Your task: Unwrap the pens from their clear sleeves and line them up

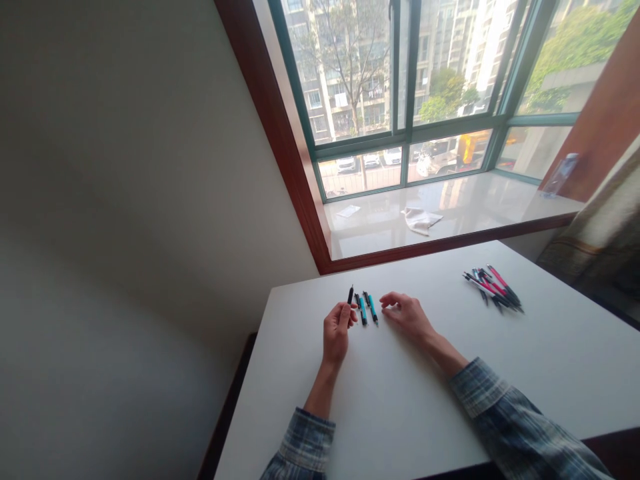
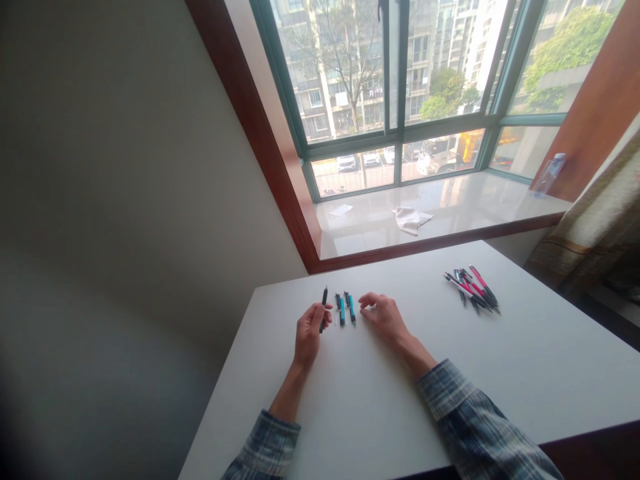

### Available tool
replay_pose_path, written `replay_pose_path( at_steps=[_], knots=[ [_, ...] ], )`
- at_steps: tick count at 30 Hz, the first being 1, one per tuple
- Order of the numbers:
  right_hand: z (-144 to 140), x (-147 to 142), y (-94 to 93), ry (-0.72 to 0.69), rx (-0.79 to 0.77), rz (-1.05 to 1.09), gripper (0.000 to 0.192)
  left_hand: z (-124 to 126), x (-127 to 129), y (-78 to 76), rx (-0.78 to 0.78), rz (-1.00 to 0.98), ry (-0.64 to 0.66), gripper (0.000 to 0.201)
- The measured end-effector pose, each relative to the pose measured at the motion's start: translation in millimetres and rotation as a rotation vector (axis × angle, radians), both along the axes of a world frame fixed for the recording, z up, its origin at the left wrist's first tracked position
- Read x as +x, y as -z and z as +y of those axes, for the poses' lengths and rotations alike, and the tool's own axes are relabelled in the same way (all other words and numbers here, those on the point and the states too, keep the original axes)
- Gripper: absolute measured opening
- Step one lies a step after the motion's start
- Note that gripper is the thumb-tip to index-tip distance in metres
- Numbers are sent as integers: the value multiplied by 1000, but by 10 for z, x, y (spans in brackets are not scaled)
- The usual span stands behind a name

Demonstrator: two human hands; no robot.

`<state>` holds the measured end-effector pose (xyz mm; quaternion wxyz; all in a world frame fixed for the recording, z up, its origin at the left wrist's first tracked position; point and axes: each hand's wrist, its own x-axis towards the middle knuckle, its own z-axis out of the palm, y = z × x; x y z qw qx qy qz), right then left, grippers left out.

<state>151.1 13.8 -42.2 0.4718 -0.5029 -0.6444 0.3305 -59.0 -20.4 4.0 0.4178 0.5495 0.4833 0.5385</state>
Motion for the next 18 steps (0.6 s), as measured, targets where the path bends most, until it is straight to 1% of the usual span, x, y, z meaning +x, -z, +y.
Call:
replay_pose_path(
  at_steps=[6,11,18],
  knots=[
    [-56,5,1,-23,9,-85,23,-21,-57,3,-11,-21,-39,47],
    [-108,10,-20,-36,45,-70,24,-35,-82,16,-12,-45,-42,46],
    [-164,-27,-34,-46,45,-92,25,-64,-108,-3,-6,-47,-56,46]
  ],
)
